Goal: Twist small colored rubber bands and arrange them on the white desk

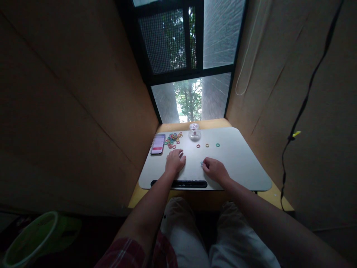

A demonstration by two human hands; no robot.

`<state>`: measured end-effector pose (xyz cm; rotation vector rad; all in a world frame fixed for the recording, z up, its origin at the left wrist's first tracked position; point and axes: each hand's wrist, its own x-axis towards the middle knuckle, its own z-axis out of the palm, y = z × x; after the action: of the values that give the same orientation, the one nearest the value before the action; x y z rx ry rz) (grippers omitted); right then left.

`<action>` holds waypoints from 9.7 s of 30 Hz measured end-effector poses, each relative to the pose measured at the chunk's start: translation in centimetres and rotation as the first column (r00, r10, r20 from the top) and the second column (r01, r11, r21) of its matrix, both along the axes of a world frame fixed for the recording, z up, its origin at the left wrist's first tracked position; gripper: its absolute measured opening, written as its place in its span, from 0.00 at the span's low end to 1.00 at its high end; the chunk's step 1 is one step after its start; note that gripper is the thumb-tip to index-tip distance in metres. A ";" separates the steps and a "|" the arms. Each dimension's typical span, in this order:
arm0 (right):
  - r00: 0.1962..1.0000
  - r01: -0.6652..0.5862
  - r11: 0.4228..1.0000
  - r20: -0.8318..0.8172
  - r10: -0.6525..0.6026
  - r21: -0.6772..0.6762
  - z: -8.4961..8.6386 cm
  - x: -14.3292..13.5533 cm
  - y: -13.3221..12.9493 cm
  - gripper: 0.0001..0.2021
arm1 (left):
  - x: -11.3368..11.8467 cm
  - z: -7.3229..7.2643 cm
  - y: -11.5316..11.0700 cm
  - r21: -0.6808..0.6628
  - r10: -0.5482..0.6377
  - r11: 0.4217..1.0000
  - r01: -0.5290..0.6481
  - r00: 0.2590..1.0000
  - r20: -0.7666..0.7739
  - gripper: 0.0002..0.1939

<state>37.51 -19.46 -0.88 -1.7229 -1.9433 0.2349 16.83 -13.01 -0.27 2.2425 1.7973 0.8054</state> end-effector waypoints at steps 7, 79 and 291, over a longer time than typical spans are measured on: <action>1.000 -0.009 1.000 0.026 0.008 0.006 -0.2 0.0 0.1 0.08 | 3.0 -0.4 -3.7 -0.035 -0.151 0.987 0.157 0.979 0.140 0.17; 0.984 -0.079 0.987 -0.146 0.100 0.140 -0.9 0.6 -0.7 0.05 | 6.6 -0.7 -6.1 -0.110 -0.091 0.987 0.118 0.970 0.226 0.08; 0.978 -0.057 0.995 -0.195 0.072 0.080 -0.7 0.7 -1.0 0.07 | 6.3 -0.4 -6.6 -0.133 -0.168 0.970 0.205 0.955 0.244 0.08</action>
<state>38.20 -20.42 -1.62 -1.5291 -1.8405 0.3398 23.16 -19.61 -0.71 2.0835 1.4650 0.8182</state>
